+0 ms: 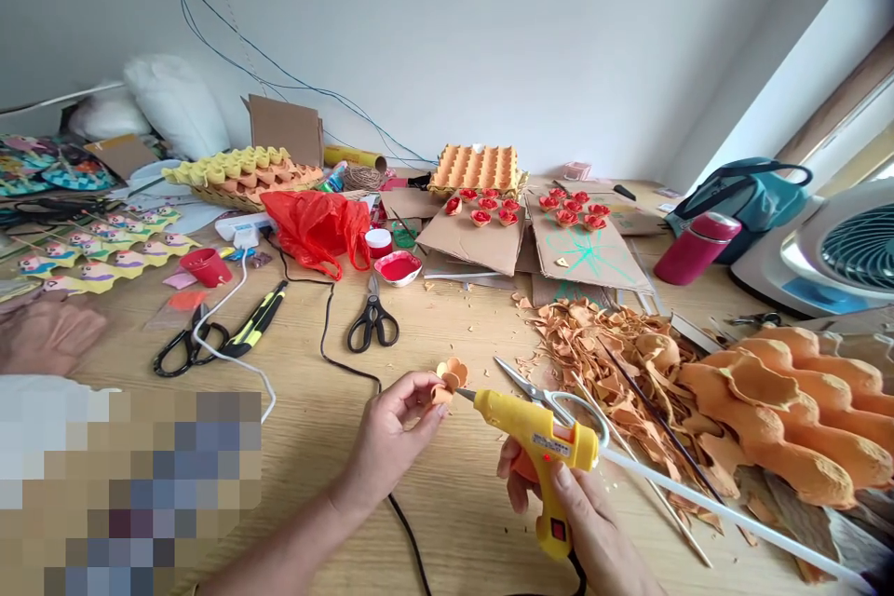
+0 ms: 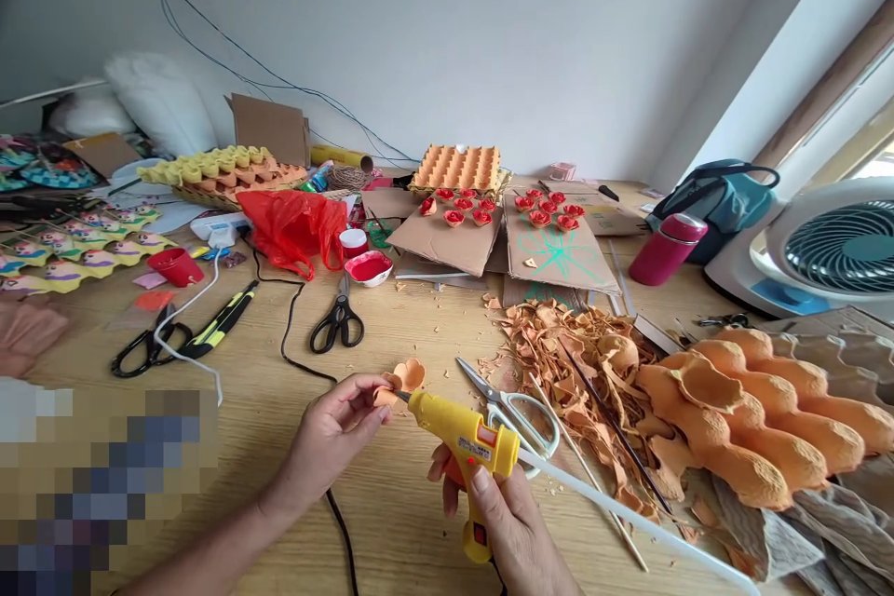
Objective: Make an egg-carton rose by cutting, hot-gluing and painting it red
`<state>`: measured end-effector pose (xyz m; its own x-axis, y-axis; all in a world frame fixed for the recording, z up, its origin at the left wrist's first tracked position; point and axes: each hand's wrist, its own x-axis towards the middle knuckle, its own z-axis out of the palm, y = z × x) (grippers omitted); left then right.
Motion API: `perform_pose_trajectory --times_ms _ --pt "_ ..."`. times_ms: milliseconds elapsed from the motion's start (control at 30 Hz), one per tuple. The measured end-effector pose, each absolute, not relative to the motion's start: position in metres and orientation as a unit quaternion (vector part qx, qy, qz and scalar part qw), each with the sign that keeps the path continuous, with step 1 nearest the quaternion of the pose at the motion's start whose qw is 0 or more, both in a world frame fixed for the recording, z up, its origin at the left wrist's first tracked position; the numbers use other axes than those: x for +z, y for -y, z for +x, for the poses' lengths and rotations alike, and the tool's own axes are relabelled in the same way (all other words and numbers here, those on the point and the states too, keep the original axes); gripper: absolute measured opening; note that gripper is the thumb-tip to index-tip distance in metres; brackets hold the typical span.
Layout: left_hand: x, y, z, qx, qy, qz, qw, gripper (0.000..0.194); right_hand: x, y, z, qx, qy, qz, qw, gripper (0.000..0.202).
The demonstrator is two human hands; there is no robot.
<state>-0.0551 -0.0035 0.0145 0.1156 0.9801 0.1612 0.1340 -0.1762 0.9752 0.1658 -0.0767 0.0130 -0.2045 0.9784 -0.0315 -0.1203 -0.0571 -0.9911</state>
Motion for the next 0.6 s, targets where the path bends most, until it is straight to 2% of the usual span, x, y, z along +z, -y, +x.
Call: perform_pose_trajectory --times_ms 133,367,600 --pt "0.018 0.004 -0.054 0.483 -0.464 0.578 0.466 0.020 0.009 0.080 0.168 0.579 0.528 -0.442 0.436 0.048" --pt "0.026 0.004 -0.051 0.495 -0.460 0.525 0.518 0.024 0.007 0.080 0.169 0.570 0.523 -0.423 0.472 0.045" --pt "0.022 0.006 -0.050 0.502 -0.449 0.510 0.536 0.023 0.002 0.085 0.172 0.545 0.552 -0.444 0.449 0.041"
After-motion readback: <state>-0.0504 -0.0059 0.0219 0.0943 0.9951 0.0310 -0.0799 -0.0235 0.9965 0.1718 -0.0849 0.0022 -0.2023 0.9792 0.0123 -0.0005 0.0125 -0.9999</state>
